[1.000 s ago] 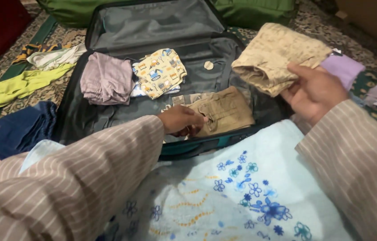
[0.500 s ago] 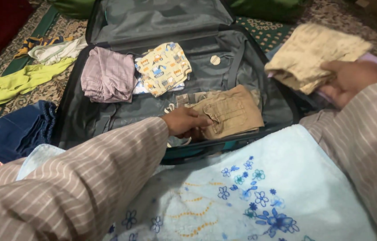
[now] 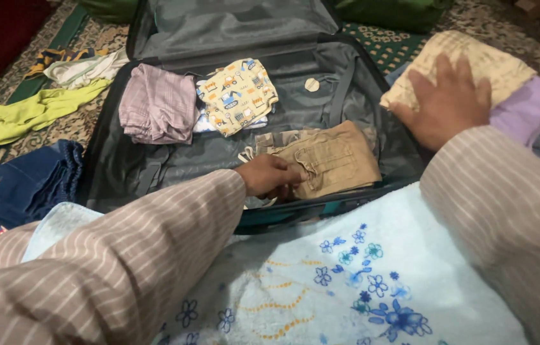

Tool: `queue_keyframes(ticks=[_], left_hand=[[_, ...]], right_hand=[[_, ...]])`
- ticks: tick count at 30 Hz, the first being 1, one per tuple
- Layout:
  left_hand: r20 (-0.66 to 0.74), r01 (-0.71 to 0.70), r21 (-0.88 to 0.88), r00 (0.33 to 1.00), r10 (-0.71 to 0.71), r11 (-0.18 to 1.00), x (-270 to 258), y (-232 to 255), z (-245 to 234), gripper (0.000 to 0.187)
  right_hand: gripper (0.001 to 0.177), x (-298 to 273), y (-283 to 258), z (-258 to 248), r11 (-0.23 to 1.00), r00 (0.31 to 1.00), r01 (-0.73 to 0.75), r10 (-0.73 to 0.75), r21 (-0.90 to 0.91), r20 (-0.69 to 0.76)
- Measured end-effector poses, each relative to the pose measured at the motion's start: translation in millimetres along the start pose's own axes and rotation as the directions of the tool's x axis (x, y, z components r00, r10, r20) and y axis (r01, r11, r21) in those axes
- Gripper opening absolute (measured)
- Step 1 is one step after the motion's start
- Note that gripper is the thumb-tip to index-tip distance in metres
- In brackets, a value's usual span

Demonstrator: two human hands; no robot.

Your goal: Packing clothes into a suitcase.

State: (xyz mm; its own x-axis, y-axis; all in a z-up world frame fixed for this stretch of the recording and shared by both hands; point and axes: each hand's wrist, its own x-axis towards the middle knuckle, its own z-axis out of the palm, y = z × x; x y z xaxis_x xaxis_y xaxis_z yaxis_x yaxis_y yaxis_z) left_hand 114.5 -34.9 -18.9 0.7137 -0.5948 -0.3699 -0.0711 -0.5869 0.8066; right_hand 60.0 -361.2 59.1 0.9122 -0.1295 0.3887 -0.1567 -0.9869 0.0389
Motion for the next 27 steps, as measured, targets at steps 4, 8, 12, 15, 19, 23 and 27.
queue_keyframes(ticks=[4,8,12,15,19,23,27], left_hand=[[-0.014,0.019,0.052,1.0,-0.019,0.998,-9.8,5.8,0.3,0.041],[-0.005,0.017,0.026,1.0,-0.017,1.0,-6.7,4.4,-1.7,0.039],[-0.015,0.002,0.067,1.0,-0.001,0.998,-6.6,1.6,-2.4,0.04],[-0.026,-0.003,0.051,1.0,0.004,0.999,-11.5,-0.9,-1.8,0.034],[-0.033,-0.026,0.042,0.999,0.028,0.999,-8.7,-6.9,-1.3,0.033],[-0.079,-0.046,0.12,0.995,0.055,0.992,-7.6,-19.4,-0.6,0.032],[-0.202,0.017,0.139,0.979,0.011,0.99,-18.3,-16.2,-2.1,0.035]], right_hand=[[0.071,-1.2,11.8,21.0,0.999,0.996,-0.029,0.032,-0.038,0.083],[0.073,9.5,15.3,19.0,0.991,0.978,-0.091,0.107,-0.096,0.178],[0.073,21.4,18.6,20.1,0.988,0.962,-0.142,0.153,-0.066,0.228],[0.073,12.7,14.7,12.4,0.987,0.956,-0.141,0.157,-0.078,0.249],[0.075,9.0,-1.0,-7.9,0.995,0.978,-0.096,0.098,-0.02,0.183],[0.075,5.2,-18.7,-8.1,0.997,0.995,-0.057,0.053,0.053,0.085],[0.07,-6.3,-65.6,-1.6,0.966,0.983,0.183,-0.177,0.181,-0.05]])
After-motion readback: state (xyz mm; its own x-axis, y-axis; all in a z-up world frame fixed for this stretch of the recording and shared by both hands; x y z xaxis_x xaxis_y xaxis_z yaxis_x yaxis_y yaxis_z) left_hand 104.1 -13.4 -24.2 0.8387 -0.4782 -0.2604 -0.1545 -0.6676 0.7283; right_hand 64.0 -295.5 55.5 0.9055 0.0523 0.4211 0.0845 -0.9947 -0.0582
